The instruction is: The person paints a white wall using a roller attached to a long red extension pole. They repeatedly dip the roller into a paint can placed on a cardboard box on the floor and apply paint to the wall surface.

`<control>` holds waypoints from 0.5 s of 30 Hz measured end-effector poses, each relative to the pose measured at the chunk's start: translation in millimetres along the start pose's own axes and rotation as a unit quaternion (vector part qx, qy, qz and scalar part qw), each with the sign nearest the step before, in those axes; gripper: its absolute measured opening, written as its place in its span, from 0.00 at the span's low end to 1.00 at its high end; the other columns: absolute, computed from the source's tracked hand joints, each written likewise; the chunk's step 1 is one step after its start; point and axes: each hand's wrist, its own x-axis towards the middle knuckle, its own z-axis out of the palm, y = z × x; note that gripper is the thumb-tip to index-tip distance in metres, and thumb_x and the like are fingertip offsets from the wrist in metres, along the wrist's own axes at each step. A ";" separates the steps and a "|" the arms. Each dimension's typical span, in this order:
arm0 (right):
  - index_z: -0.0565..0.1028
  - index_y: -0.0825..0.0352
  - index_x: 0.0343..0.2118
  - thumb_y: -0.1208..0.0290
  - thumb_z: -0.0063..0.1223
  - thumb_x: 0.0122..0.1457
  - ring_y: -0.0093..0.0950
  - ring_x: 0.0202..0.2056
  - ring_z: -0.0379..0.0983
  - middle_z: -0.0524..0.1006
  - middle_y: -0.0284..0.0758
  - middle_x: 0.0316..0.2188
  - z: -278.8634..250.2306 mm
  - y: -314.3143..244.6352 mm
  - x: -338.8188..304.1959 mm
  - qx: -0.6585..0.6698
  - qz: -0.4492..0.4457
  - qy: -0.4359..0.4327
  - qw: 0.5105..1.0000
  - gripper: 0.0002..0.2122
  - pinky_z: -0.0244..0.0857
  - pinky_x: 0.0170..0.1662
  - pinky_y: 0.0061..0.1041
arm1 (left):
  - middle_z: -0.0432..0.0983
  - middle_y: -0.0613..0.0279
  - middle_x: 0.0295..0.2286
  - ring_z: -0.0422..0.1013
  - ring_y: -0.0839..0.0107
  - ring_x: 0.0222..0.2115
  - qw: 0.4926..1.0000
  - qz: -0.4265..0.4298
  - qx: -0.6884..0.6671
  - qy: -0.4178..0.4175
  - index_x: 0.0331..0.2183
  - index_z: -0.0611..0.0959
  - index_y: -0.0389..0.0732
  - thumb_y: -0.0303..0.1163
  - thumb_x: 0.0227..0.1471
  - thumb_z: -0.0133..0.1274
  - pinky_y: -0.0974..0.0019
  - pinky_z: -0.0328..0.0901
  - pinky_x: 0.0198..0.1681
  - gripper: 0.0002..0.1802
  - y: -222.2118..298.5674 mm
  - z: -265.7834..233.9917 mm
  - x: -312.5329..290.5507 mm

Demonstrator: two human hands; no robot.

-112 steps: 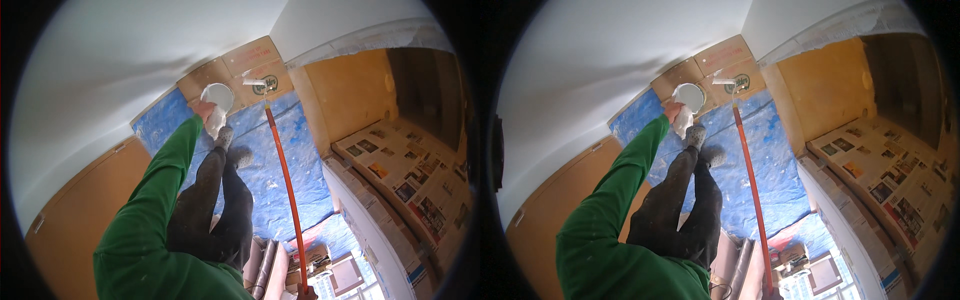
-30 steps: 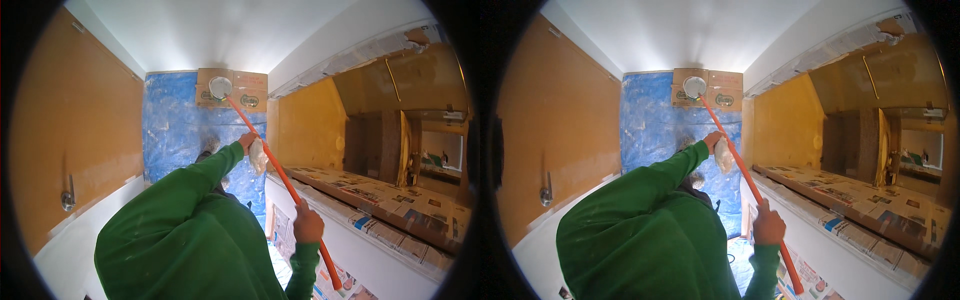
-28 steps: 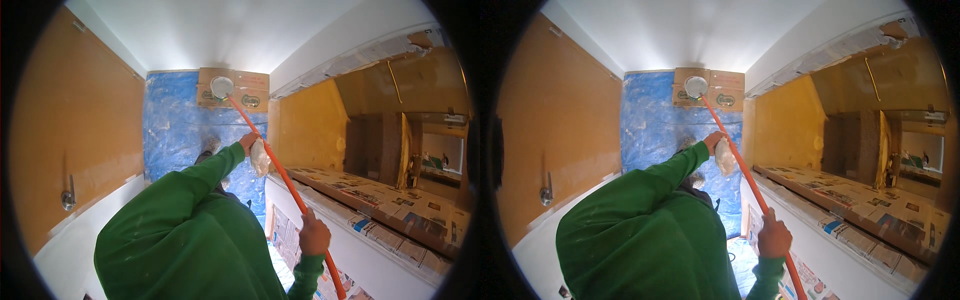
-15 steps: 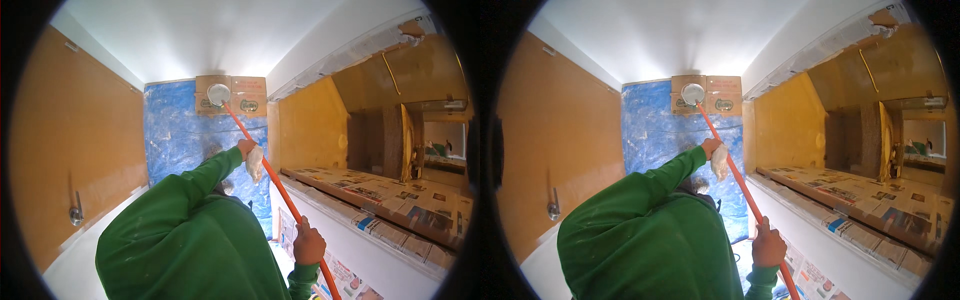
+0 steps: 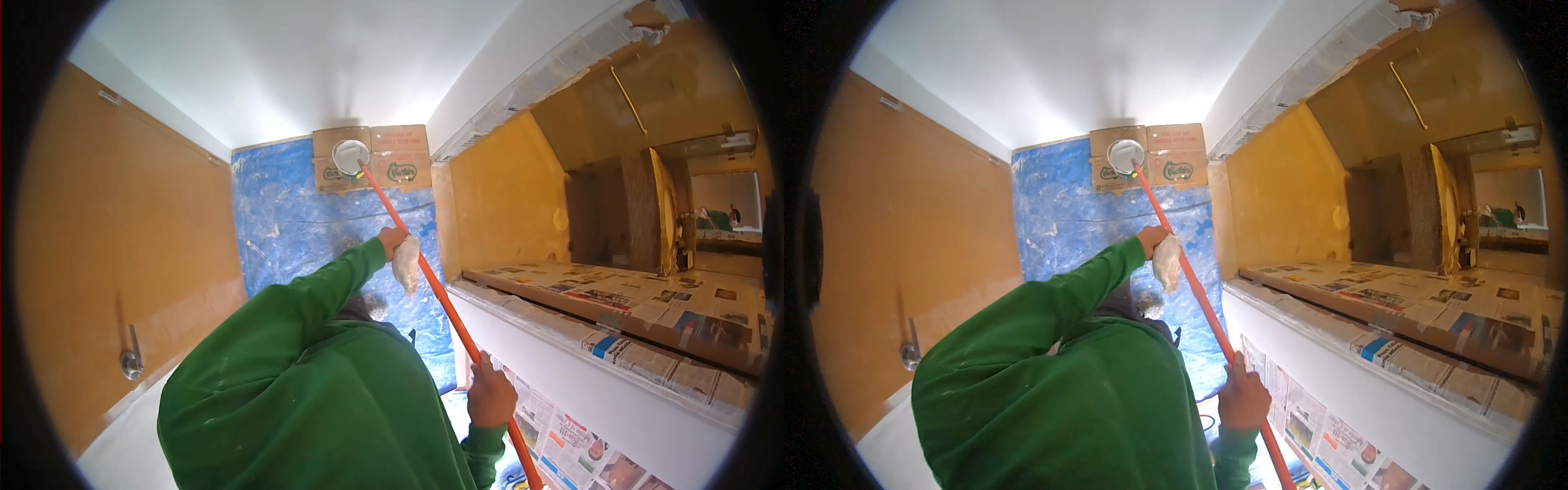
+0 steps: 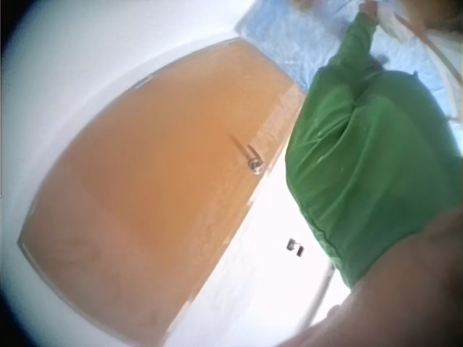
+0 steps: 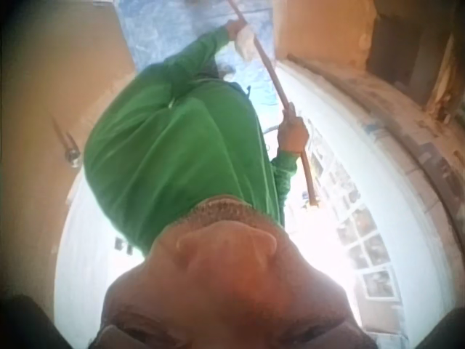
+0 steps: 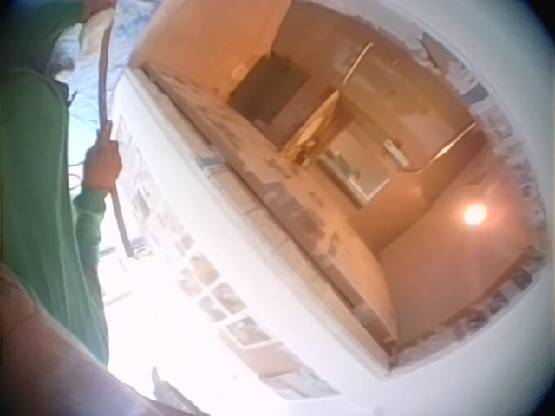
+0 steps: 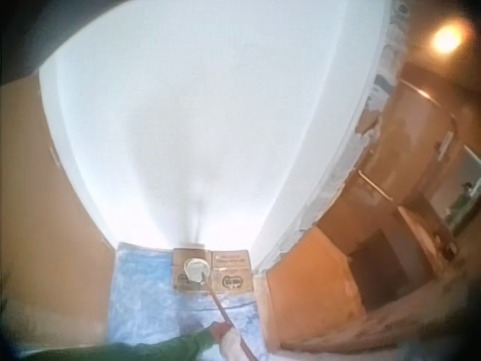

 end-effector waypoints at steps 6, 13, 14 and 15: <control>0.73 0.54 0.45 0.61 0.49 0.56 0.39 0.18 0.70 0.71 0.39 0.15 0.6 -7.2 -16.4 0.006 0.042 -0.042 0.998 0.14 0.62 0.22 0.39 | 0.78 0.59 0.31 0.76 0.63 0.33 0.922 -0.196 -0.334 0.011 0.36 0.80 0.47 0.32 0.39 0.57 0.65 0.69 0.35 0.15 -33.2 46.9 0.9; 0.72 0.57 0.44 0.62 0.48 0.57 0.37 0.17 0.70 0.71 0.38 0.17 32.7 3.3 -41.5 0.031 0.021 -0.009 0.999 0.13 0.63 0.19 0.37 | 0.78 0.57 0.31 0.74 0.59 0.35 0.996 -0.061 -0.063 -0.024 0.33 0.81 0.46 0.34 0.38 0.59 0.62 0.68 0.37 0.13 5.5 18.7 -25.0; 0.72 0.57 0.44 0.62 0.48 0.57 0.37 0.17 0.70 0.71 0.39 0.17 30.2 9.3 -48.5 0.041 0.025 -0.015 0.999 0.13 0.62 0.19 0.37 | 0.78 0.57 0.31 0.74 0.58 0.36 0.998 -0.035 -0.060 0.001 0.32 0.81 0.46 0.34 0.39 0.59 0.62 0.68 0.38 0.13 8.4 18.2 -26.2; 0.72 0.57 0.44 0.63 0.48 0.57 0.37 0.17 0.70 0.72 0.39 0.17 27.1 17.0 -59.7 0.050 0.031 -0.026 0.998 0.13 0.62 0.19 0.37 | 0.78 0.57 0.31 0.74 0.58 0.36 0.996 -0.057 -0.069 -0.012 0.32 0.81 0.47 0.34 0.39 0.58 0.62 0.68 0.38 0.12 11.1 22.2 -28.0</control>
